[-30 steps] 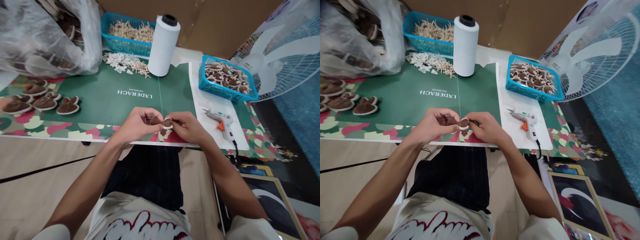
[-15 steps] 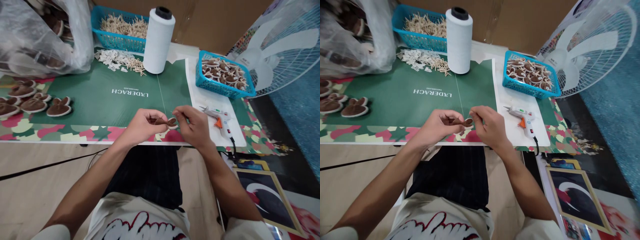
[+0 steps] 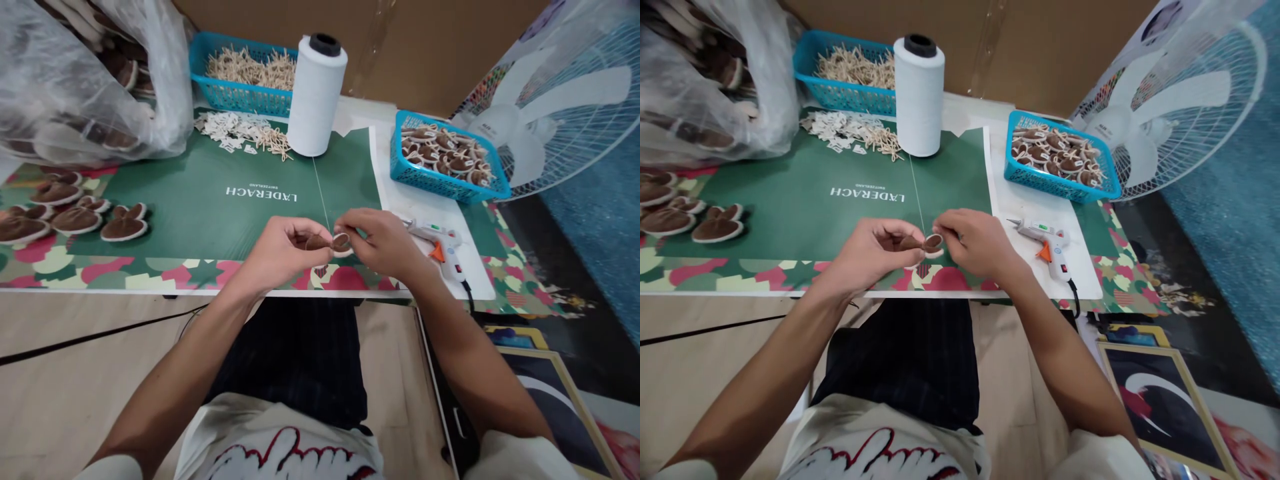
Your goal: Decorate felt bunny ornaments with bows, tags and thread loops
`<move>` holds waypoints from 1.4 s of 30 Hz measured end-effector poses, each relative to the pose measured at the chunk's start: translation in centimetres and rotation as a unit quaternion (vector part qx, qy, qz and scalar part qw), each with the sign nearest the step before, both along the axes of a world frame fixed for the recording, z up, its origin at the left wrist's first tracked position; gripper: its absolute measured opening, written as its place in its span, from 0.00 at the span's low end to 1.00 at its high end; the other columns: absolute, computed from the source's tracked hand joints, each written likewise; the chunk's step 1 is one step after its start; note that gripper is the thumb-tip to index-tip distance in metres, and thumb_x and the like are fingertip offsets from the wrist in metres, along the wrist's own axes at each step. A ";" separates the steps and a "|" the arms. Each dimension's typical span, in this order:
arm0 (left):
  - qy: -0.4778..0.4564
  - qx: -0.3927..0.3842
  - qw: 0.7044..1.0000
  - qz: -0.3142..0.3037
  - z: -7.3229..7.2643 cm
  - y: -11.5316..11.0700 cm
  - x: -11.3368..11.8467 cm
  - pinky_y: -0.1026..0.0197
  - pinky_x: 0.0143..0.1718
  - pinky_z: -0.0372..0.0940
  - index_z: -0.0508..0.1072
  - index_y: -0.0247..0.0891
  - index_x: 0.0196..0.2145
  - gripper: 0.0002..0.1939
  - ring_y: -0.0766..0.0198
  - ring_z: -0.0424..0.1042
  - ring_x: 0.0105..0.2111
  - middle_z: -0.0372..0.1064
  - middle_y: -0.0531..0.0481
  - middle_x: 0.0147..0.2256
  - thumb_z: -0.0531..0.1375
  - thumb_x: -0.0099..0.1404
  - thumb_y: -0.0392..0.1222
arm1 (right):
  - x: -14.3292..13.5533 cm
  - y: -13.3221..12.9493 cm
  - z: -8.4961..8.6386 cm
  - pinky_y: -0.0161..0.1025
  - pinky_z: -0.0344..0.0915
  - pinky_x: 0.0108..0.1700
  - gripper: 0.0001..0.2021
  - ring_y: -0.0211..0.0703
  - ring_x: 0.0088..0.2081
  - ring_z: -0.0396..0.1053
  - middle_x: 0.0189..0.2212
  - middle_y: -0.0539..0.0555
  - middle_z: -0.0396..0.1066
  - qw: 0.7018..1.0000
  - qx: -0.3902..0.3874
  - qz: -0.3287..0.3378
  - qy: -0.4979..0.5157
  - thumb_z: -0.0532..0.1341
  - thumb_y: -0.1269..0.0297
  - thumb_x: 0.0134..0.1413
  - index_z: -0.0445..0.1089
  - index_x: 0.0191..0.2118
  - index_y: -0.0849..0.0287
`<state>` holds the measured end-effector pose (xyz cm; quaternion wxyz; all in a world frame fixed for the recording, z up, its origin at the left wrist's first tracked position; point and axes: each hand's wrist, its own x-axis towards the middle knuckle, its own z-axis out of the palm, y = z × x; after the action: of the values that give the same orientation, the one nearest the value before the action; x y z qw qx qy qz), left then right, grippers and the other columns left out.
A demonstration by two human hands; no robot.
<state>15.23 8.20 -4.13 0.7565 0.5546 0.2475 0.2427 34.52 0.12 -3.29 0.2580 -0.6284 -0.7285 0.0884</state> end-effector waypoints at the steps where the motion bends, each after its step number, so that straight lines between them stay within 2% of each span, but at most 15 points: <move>1: -0.004 0.005 1.000 0.007 0.0 0.0 -0.1 0.65 0.26 0.68 0.80 0.36 0.28 0.06 0.69 0.70 0.22 0.70 0.56 0.21 0.71 0.50 0.33 | -0.1 -0.3 -0.4 0.40 0.57 0.36 0.09 0.43 0.35 0.70 0.32 0.52 0.77 1.000 -0.013 0.002 0.016 0.56 0.71 0.62 0.73 0.35 0.57; 6: -0.004 0.026 0.999 0.042 0.2 -0.1 -0.1 0.67 0.23 0.66 0.80 0.36 0.28 0.07 0.70 0.70 0.21 0.70 0.57 0.20 0.71 0.50 0.31 | -1.2 -2.2 -2.0 0.39 0.57 0.35 0.11 0.43 0.31 0.67 0.28 0.51 0.71 0.997 -0.028 -0.034 0.057 0.55 0.66 0.68 0.70 0.32 0.57; 11: -0.026 0.038 0.998 0.052 0.0 -0.2 0.2 0.67 0.25 0.66 0.80 0.36 0.29 0.08 0.70 0.70 0.22 0.72 0.55 0.22 0.73 0.49 0.34 | -3.0 -3.8 -2.9 0.39 0.58 0.36 0.09 0.44 0.34 0.70 0.31 0.53 0.73 0.998 0.002 -0.038 0.041 0.55 0.68 0.69 0.72 0.40 0.57; 13: -0.026 0.049 0.997 0.061 -0.2 -0.2 0.4 0.67 0.26 0.66 0.80 0.36 0.29 0.08 0.70 0.71 0.23 0.73 0.54 0.23 0.73 0.50 0.36 | -3.8 -4.3 -2.8 0.39 0.57 0.35 0.09 0.44 0.34 0.70 0.31 0.53 0.73 0.999 0.027 -0.038 0.010 0.54 0.69 0.70 0.72 0.40 0.57; 17: 0.008 0.072 0.993 0.092 -0.5 -0.3 0.7 0.66 0.27 0.67 0.80 0.36 0.28 0.06 0.69 0.71 0.24 0.73 0.53 0.25 0.72 0.52 0.37 | -4.9 -4.9 -1.6 0.41 0.51 0.30 0.11 0.43 0.31 0.66 0.26 0.51 0.71 0.989 0.098 -0.035 -0.108 0.55 0.73 0.67 0.69 0.32 0.57; 21: 0.052 0.069 0.996 0.027 -0.4 -0.3 0.7 0.65 0.27 0.68 0.79 0.36 0.28 0.05 0.68 0.71 0.24 0.70 0.55 0.22 0.70 0.50 0.35 | -4.5 -4.2 1.3 0.43 0.46 0.28 0.10 0.43 0.31 0.63 0.26 0.51 0.72 0.961 0.140 -0.034 -0.234 0.57 0.76 0.64 0.72 0.34 0.58; 23: 0.058 0.072 0.996 -0.003 -0.2 -0.2 0.5 0.65 0.27 0.68 0.79 0.36 0.28 0.05 0.69 0.70 0.23 0.68 0.56 0.21 0.69 0.50 0.33 | -3.6 -3.1 2.7 0.43 0.43 0.28 0.10 0.43 0.32 0.63 0.26 0.51 0.72 0.957 0.140 -0.020 -0.255 0.57 0.75 0.63 0.72 0.33 0.57; 26: 0.040 0.078 0.996 -0.010 0.2 0.1 0.2 0.65 0.28 0.68 0.79 0.36 0.28 0.06 0.69 0.69 0.23 0.65 0.58 0.20 0.69 0.49 0.32 | -1.9 -0.9 3.8 0.42 0.44 0.29 0.11 0.44 0.33 0.65 0.29 0.52 0.75 0.974 0.099 0.003 -0.205 0.56 0.72 0.64 0.73 0.32 0.57; 28: 0.024 0.082 0.996 0.006 0.3 0.3 -0.1 0.65 0.28 0.68 0.80 0.36 0.29 0.07 0.69 0.70 0.23 0.66 0.57 0.21 0.70 0.50 0.32 | -0.9 0.5 3.7 0.41 0.47 0.31 0.10 0.44 0.34 0.66 0.30 0.52 0.76 0.990 0.058 0.008 -0.129 0.56 0.70 0.64 0.74 0.33 0.57; 30: 0.015 0.091 0.995 0.026 0.3 0.5 -0.3 0.65 0.28 0.68 0.80 0.36 0.31 0.08 0.69 0.70 0.24 0.69 0.56 0.22 0.71 0.50 0.34 | -0.1 1.3 3.0 0.39 0.52 0.34 0.10 0.42 0.33 0.67 0.30 0.51 0.76 0.999 0.005 0.022 -0.024 0.57 0.69 0.63 0.75 0.33 0.58; 32: 0.009 0.107 0.993 0.052 0.1 0.5 -0.4 0.65 0.28 0.68 0.81 0.36 0.31 0.09 0.69 0.70 0.25 0.71 0.55 0.23 0.73 0.50 0.36 | 0.1 1.3 1.8 0.38 0.56 0.35 0.10 0.40 0.31 0.67 0.29 0.50 0.76 0.994 -0.047 0.045 0.083 0.57 0.69 0.62 0.75 0.34 0.58; 35: 0.012 0.125 0.986 0.107 -0.5 0.4 -0.1 0.64 0.31 0.69 0.81 0.36 0.31 0.10 0.67 0.72 0.27 0.75 0.52 0.26 0.73 0.50 0.39 | -0.9 -0.3 -0.3 0.37 0.57 0.35 0.10 0.39 0.30 0.66 0.29 0.49 0.75 0.986 -0.064 0.043 0.147 0.57 0.67 0.65 0.74 0.34 0.58; 38: 0.034 0.119 0.984 0.131 -1.1 0.0 0.4 0.62 0.32 0.70 0.80 0.36 0.31 0.10 0.65 0.74 0.28 0.77 0.51 0.27 0.72 0.50 0.40 | -2.9 -2.8 -1.3 0.37 0.55 0.34 0.10 0.40 0.31 0.66 0.29 0.50 0.74 0.999 0.011 -0.007 0.045 0.57 0.68 0.68 0.73 0.34 0.58; 40: 0.050 0.112 0.987 0.104 -1.4 -0.2 0.6 0.63 0.30 0.70 0.79 0.36 0.30 0.08 0.65 0.74 0.26 0.75 0.52 0.25 0.71 0.51 0.39 | -3.9 -4.1 -0.9 0.39 0.52 0.32 0.10 0.41 0.31 0.63 0.28 0.50 0.74 0.993 0.080 -0.027 -0.078 0.57 0.73 0.67 0.73 0.35 0.58; 42: 0.062 0.102 0.991 0.062 -1.3 -0.2 0.7 0.63 0.28 0.69 0.79 0.36 0.29 0.06 0.66 0.73 0.24 0.72 0.54 0.23 0.69 0.51 0.37 | -4.4 -4.4 0.2 0.41 0.49 0.30 0.11 0.42 0.31 0.61 0.26 0.49 0.73 0.971 0.132 -0.028 -0.196 0.57 0.76 0.66 0.74 0.35 0.58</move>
<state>15.92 7.98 -5.47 0.6628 0.6260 0.3018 0.2788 30.10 -4.31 -3.04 0.1928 -0.6141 -0.7523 -0.1405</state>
